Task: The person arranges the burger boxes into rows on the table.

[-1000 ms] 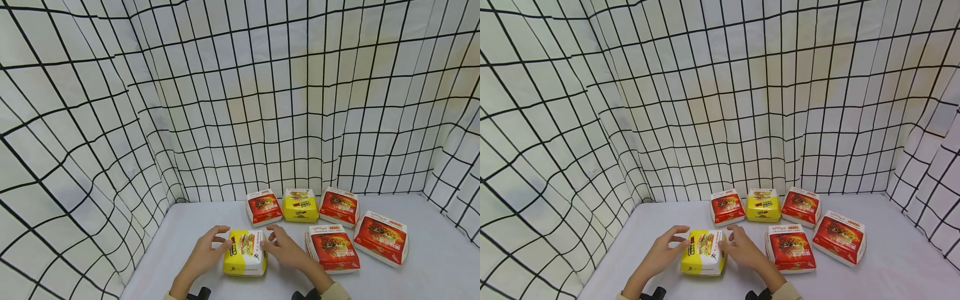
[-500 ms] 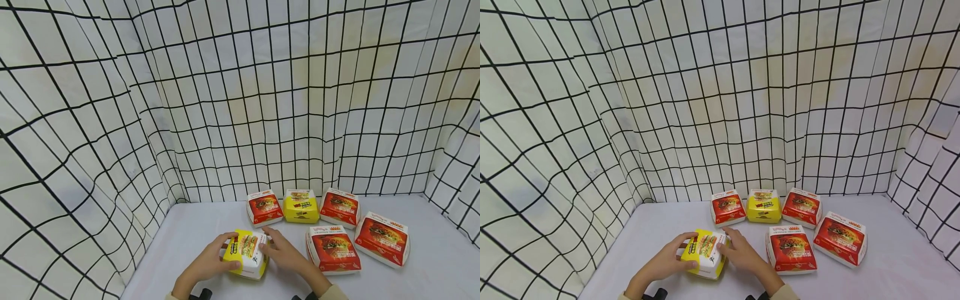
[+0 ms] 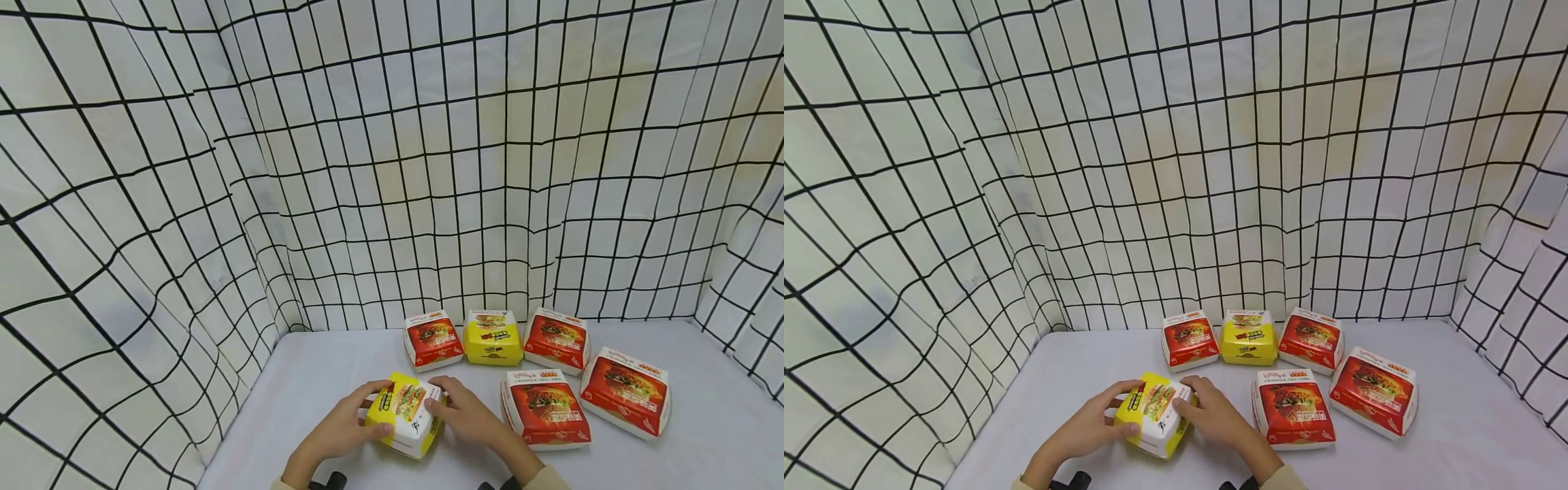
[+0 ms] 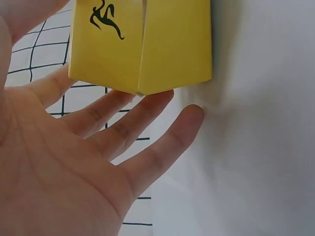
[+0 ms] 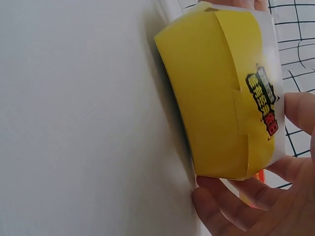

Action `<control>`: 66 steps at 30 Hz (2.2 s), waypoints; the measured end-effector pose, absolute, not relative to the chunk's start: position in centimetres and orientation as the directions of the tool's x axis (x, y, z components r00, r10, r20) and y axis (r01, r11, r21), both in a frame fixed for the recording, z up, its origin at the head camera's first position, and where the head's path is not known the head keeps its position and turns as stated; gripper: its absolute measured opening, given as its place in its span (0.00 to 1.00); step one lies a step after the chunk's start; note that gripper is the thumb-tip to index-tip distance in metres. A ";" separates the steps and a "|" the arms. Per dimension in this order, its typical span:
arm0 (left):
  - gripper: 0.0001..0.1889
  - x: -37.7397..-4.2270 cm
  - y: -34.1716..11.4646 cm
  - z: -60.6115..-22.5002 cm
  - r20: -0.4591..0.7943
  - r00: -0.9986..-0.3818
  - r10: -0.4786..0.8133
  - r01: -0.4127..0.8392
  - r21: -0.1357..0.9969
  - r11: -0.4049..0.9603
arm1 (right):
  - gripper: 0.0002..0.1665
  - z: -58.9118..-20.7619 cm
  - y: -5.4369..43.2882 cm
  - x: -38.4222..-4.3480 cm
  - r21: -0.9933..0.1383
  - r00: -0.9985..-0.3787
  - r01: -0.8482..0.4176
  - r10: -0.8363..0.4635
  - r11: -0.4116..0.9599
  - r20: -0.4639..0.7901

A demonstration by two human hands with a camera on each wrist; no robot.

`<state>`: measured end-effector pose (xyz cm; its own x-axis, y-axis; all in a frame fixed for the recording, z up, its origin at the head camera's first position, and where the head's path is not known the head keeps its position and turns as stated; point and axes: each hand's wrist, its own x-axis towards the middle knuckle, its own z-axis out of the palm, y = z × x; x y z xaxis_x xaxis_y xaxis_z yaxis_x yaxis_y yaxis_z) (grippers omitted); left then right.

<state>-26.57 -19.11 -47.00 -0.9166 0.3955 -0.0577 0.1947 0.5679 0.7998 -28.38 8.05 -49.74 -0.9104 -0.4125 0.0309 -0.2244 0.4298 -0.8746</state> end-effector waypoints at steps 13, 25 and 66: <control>0.34 -27.3 -20.3 -47.5 -0.035 -0.930 0.365 0.179 0.826 0.534 | 0.25 -49.8 8.4 -28.8 -0.891 -0.908 -0.171 -0.418 0.419 -0.022; 0.30 -27.3 -20.8 -47.7 -0.026 -0.943 0.331 0.160 0.838 0.522 | 0.22 -49.7 8.5 -28.7 -0.882 -0.905 -0.189 -0.426 0.432 -0.015; 0.31 -27.3 -20.1 -47.5 -0.026 -0.956 0.293 0.158 0.795 0.586 | 0.37 -48.8 8.4 -28.4 -0.873 -0.918 -0.114 -0.387 0.474 -0.090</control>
<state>-27.26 -20.13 -47.46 -0.9556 0.2935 -0.0258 0.1584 0.5856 0.7949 -28.44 8.41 -48.76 -0.9178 -0.3868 -0.0898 -0.1142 0.4737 -0.8732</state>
